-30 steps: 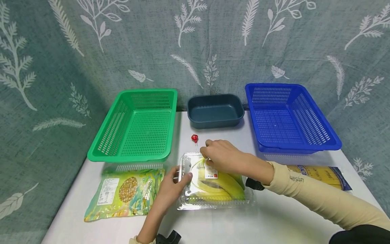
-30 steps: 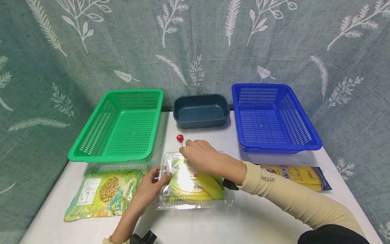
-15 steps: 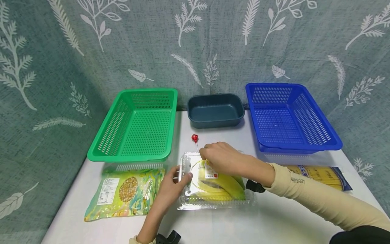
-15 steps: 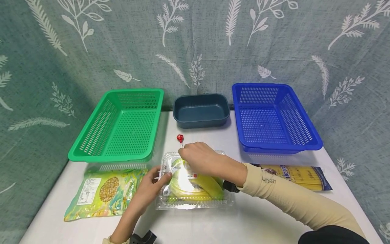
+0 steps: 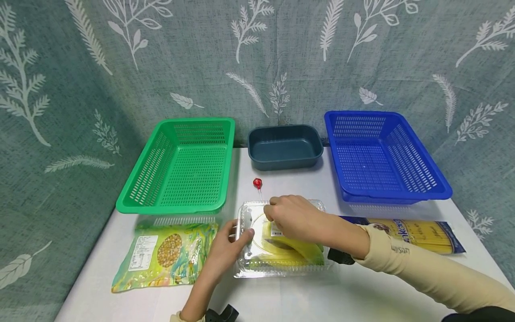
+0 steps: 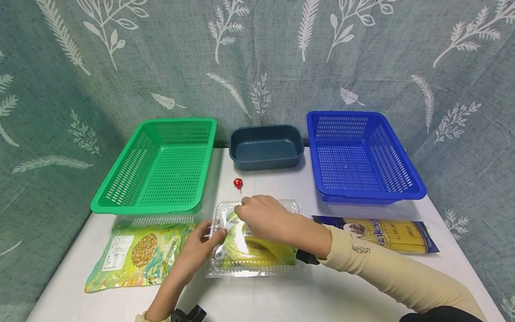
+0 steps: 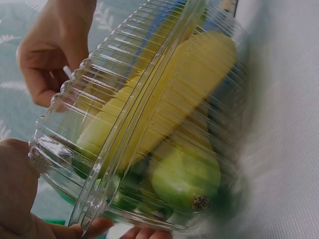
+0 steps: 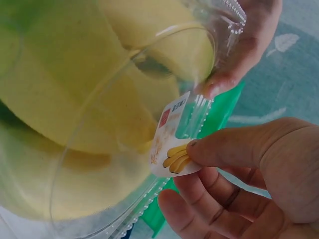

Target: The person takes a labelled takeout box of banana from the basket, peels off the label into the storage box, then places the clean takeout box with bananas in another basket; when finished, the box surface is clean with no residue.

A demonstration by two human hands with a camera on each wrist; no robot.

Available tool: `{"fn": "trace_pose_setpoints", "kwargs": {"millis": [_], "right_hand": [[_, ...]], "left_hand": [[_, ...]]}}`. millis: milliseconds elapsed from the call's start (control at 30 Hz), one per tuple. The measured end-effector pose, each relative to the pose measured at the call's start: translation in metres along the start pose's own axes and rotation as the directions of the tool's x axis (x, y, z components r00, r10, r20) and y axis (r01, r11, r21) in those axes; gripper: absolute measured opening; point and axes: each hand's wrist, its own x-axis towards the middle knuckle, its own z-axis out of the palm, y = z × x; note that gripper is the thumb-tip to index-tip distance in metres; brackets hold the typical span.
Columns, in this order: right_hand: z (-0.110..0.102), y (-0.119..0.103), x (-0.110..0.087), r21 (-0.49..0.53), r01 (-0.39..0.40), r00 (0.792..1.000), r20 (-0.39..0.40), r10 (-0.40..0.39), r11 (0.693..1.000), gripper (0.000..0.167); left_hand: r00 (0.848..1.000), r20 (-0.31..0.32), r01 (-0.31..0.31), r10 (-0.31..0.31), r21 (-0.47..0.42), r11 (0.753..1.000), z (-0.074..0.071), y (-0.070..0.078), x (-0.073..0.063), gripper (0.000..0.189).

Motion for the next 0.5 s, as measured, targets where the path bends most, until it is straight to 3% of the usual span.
{"fn": "trace_pose_setpoints", "kwargs": {"millis": [500], "right_hand": [[-0.005, -0.006, -0.013, 0.003, 0.065, 0.993, -0.100, -0.064, 0.998, 0.020]], "left_hand": [[1.000, 0.003, 0.008, -0.008, -0.011, 1.000, -0.001, 0.001, -0.001, 0.059]]}}
